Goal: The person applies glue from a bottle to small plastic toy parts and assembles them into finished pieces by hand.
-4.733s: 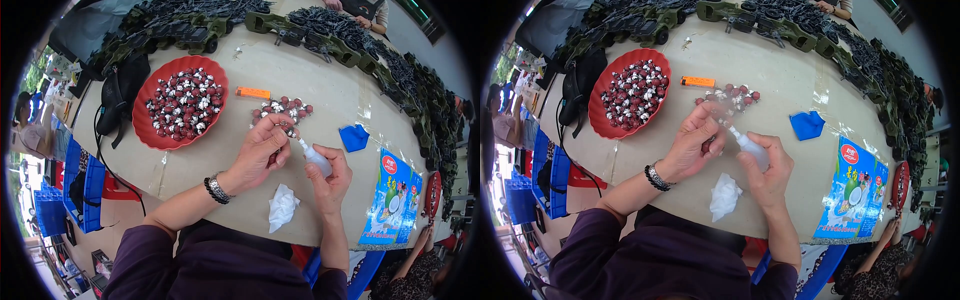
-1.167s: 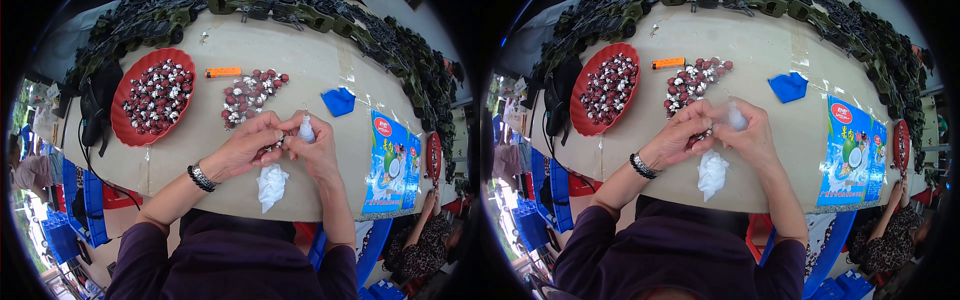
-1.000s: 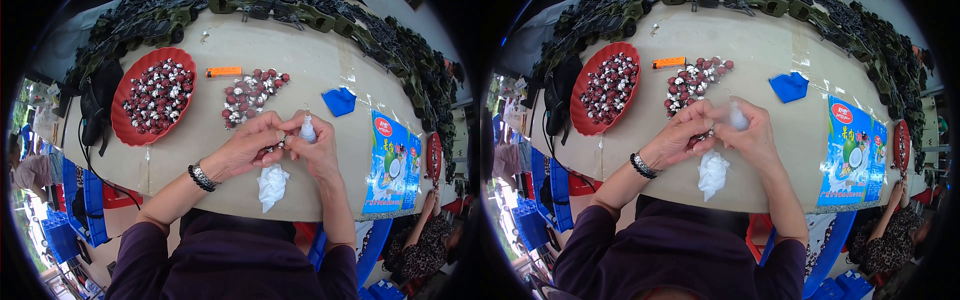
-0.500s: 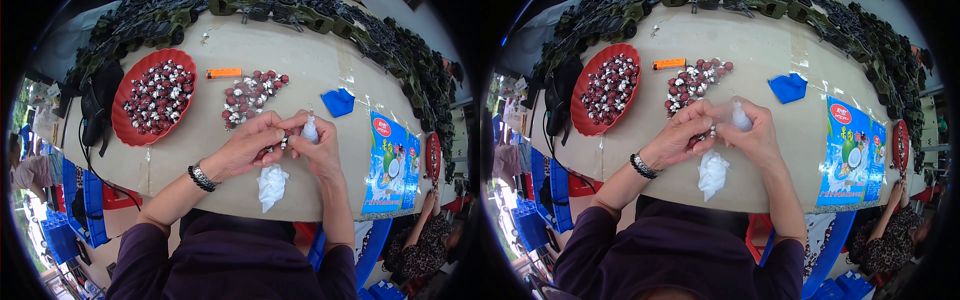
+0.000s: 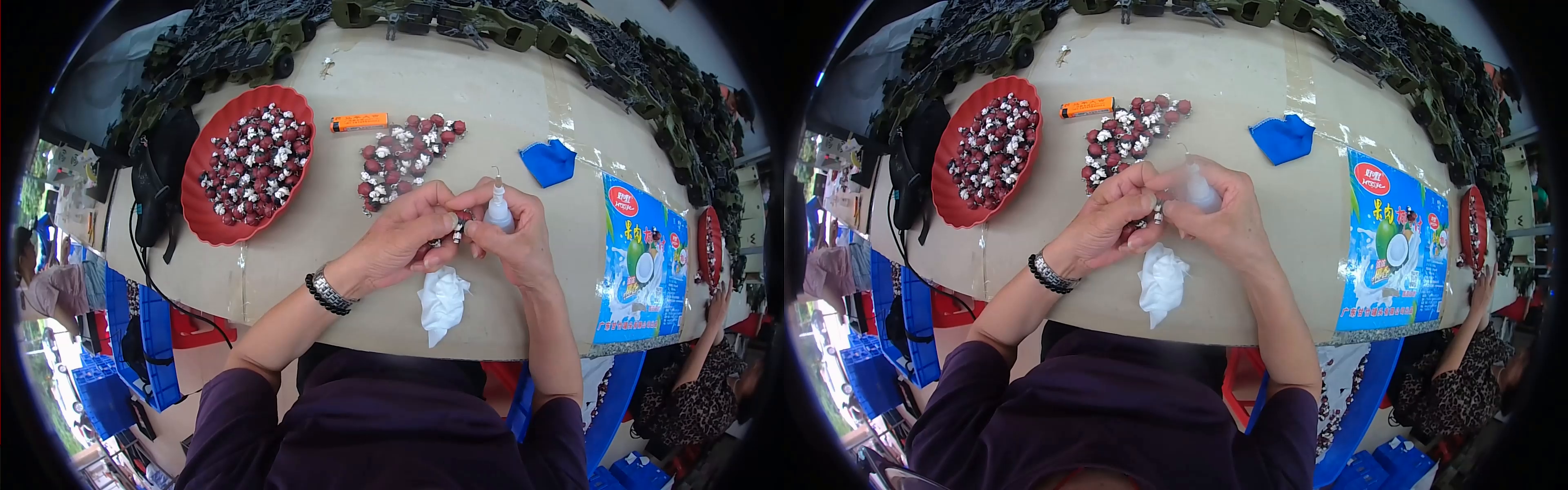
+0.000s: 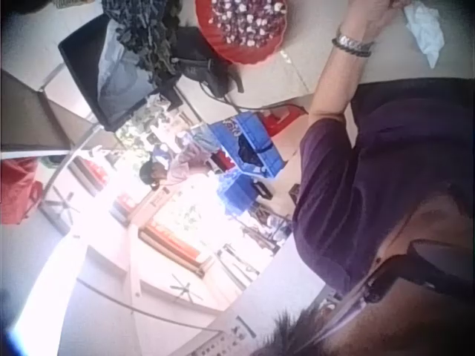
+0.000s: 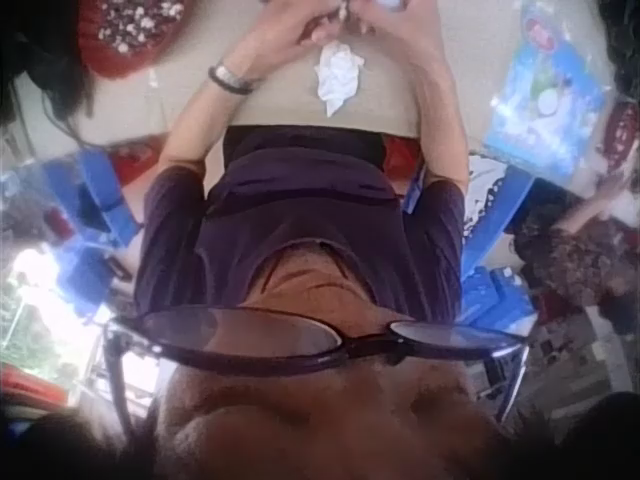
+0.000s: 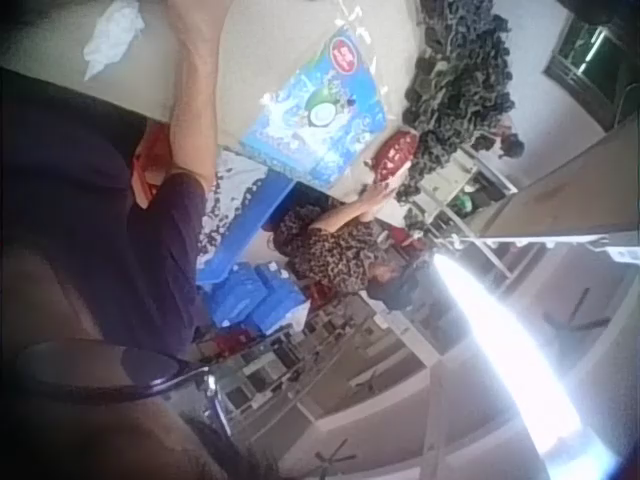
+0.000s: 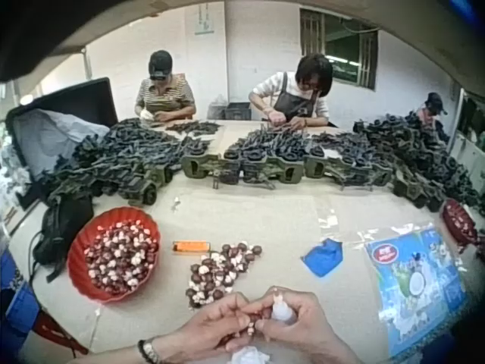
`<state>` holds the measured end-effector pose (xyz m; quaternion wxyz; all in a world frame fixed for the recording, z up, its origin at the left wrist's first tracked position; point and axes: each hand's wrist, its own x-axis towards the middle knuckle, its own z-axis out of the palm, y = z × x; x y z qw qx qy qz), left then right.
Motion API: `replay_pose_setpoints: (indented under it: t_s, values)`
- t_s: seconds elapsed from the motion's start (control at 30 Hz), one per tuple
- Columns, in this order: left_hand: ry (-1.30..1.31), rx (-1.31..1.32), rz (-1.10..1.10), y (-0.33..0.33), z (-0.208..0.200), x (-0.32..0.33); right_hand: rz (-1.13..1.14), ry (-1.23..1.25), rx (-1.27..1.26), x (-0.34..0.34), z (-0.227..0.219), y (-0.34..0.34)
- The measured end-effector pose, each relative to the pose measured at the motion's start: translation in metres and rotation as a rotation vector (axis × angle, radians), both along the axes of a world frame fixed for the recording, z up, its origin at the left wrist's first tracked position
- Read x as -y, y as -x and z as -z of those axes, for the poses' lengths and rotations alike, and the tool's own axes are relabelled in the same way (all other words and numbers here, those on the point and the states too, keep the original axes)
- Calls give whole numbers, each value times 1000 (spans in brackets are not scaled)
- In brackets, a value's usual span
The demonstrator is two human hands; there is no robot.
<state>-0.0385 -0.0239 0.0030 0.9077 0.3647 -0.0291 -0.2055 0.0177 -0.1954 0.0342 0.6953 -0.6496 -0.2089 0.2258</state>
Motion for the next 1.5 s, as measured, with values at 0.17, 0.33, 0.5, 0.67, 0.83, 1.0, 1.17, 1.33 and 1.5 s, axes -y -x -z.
replay_pose_setpoints:
  t_s: [0.17,0.33,0.5,0.67,0.83,1.0,1.17,1.33,1.5]
  values:
    - [-11,-4,-7,0,-2,1,-3,-7,-27,1,1,0]
    - [-14,-8,-23,0,-2,1,4,-2,-51,0,0,1]
    - [-5,-7,-22,0,-1,0,10,0,-74,-1,2,1]
    - [2,2,-30,0,1,0,27,1,-33,-2,3,2]
    - [-14,-8,-57,1,-1,1,39,-18,-8,-4,4,3]
    - [-11,-10,-64,1,1,0,55,-5,-1,-5,4,3]
    - [-7,-15,-78,1,2,1,59,6,-16,-5,6,3]
    - [-14,-12,-83,0,2,1,51,10,-28,-4,8,1]
    - [-23,-12,-98,-1,5,0,52,14,-35,-4,9,0]
